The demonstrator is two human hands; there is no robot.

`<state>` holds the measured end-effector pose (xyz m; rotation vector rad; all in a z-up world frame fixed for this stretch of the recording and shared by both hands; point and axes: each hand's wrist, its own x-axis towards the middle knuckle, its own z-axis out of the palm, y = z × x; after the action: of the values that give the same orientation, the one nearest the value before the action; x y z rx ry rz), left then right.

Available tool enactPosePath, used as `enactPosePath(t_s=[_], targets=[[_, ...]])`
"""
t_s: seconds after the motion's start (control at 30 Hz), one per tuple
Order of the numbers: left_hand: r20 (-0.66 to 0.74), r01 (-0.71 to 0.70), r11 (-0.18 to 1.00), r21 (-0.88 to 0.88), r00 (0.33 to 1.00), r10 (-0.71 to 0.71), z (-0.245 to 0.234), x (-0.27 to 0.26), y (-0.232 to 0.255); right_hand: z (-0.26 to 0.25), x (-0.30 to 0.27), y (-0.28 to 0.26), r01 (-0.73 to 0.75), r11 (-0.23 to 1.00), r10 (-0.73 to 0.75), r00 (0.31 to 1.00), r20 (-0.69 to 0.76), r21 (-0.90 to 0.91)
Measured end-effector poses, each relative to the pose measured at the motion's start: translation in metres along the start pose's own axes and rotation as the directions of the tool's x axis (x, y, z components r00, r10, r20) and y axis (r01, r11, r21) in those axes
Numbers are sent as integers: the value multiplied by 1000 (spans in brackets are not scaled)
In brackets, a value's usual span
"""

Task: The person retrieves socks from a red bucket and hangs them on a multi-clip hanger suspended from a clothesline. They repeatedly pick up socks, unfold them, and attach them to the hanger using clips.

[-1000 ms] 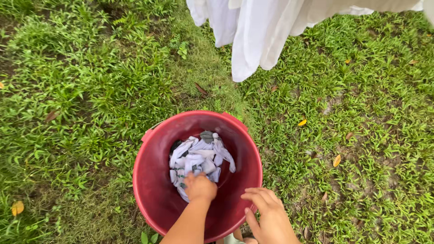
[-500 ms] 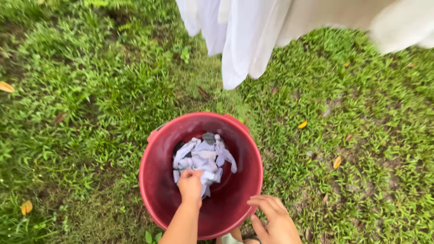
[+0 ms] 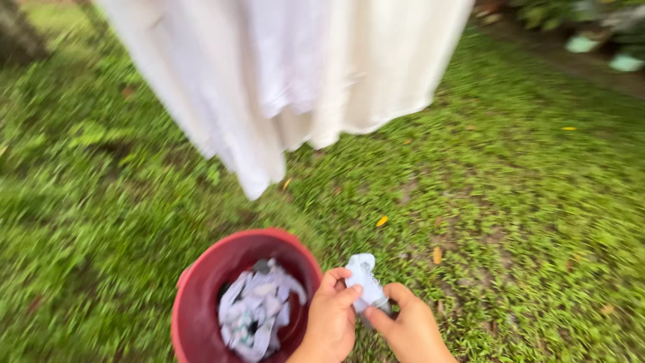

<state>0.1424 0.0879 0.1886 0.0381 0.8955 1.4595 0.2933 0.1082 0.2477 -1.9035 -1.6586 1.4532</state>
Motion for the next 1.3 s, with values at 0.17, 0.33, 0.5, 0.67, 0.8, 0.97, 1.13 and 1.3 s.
enactPosePath(t_s=[0.17,0.33,0.5,0.67,0.8,0.97,1.13,1.3], targets=[[-35,-166,570,805,945,324,53,-10,-6,-57,-1,17,209,797,-129,975,-179,566],[803,-878,79,472,465,373,104,-49,-12,-104,-33,11,156,611,-52,986,-157,776],[635,-566,475,674,772,20,145,-47,-21,-139,-79,-3,283,711,-99,947,-307,644],[763,-477,718,506,636,-116,166,-50,-33,-171,-105,-3,185,971,-65,812,-580,150],[729,-233,853,467,647,-223,179,-59,-36,-176,-105,-3,392,864,-109,759,-641,317],[679,-255,731,633,637,-365,152,-49,-45,-183,-99,-3,565,626,6,685,-728,537],[663,-282,716,639,673,-326,96,-19,-62,-205,-85,1,614,390,134,699,-702,686],[503,-5,963,268,853,-136,63,5,-58,-164,-52,2,417,475,33,871,-490,775]])
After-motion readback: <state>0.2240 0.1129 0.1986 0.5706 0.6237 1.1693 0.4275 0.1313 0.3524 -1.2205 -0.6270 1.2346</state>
